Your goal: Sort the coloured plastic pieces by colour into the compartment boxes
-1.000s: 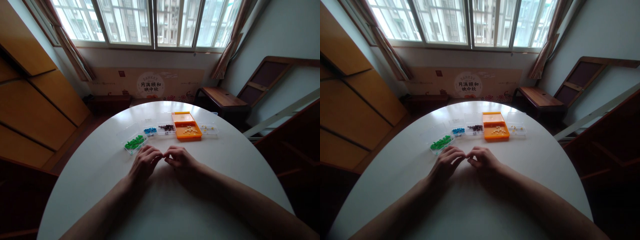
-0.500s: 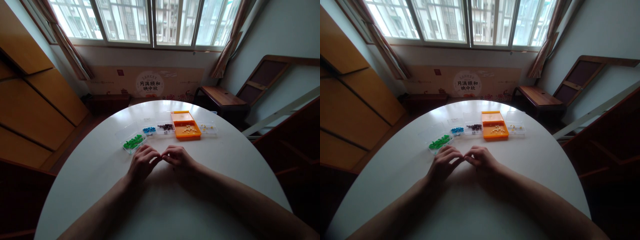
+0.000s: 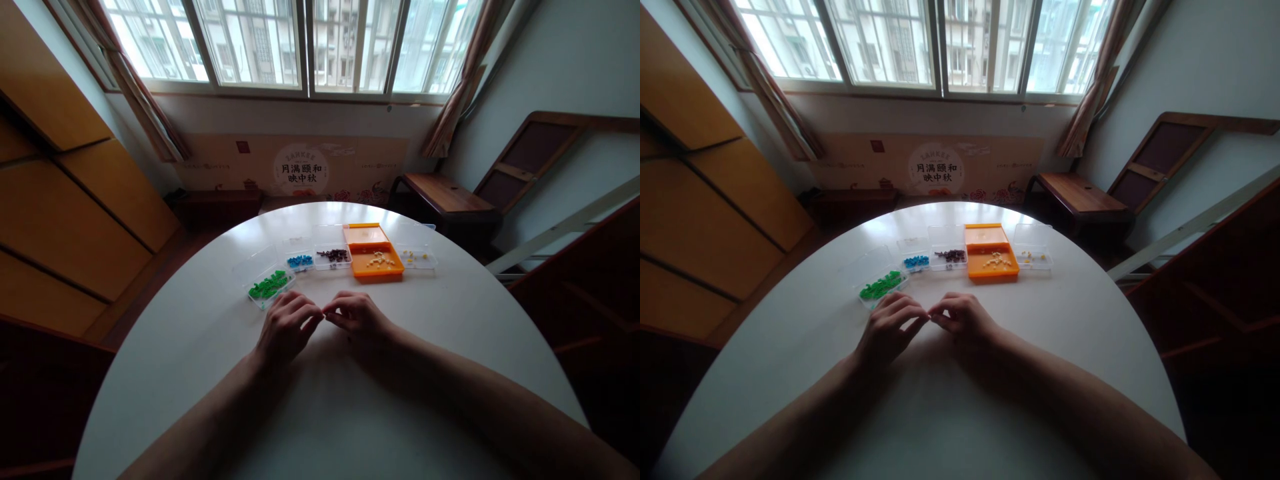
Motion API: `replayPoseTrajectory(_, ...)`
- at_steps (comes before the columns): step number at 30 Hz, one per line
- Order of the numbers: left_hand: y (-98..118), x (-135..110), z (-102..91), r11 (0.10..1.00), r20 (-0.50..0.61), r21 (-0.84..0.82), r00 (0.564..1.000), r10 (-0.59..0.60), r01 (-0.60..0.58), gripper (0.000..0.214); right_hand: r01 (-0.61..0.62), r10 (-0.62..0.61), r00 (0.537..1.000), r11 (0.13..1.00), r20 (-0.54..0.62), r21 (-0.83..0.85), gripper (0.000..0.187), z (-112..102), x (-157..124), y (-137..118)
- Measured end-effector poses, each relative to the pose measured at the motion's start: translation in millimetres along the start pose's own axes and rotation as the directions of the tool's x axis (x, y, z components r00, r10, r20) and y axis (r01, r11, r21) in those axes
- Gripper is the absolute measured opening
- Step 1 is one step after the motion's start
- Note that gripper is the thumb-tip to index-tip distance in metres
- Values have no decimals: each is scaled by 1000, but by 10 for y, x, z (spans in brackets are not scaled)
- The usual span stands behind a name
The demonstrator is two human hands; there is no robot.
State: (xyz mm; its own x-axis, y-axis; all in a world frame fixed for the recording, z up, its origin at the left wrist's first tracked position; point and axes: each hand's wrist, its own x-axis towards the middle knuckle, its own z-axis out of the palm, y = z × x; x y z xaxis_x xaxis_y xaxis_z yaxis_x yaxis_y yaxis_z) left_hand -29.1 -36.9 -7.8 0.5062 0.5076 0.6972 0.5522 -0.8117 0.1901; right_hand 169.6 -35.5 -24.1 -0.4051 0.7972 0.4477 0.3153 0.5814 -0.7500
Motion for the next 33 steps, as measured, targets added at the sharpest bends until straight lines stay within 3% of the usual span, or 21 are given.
replayPoseTrajectory(8, 4, 9, -29, 1000, 75, -6, 997, 17, -17, 16, -28, 3, 995, 970, -103, -241, 12, -206, 304, 146)
replayPoseTrajectory(12, -2, 10, -27, 1000, 94, -21, 995, 15, -13, 17, -107, 17, 965, 937, -262, -331, 13, -358, 634, 256)
replayPoseTrajectory(17, -5, 20, -33, 1000, 93, -28, 996, 3, 0, 17, -236, 137, 928, 936, -347, -261, 15, -469, 738, 359)
replayPoseTrajectory(20, 0, 26, -41, 1000, 101, -27, 995, -9, 12, 17, -184, 131, 959, 962, -251, -201, 13, -474, 499, 355)
replayPoseTrajectory(24, 5, 20, -33, 1000, 118, -22, 993, -16, 19, 16, -88, 92, 996, 983, 20, -163, 16, -496, 84, 242)
replayPoseTrajectory(29, 3, 2, -13, 1000, 124, -26, 992, -14, 18, 14, -8, 28, 930, 998, 365, -56, 21, -542, -184, -9)
replayPoseTrajectory(33, 6, 2, -20, 1000, 118, -28, 993, -9, 12, 14, 31, 22, 924, 991, 381, -131, 16, -493, -245, -114)
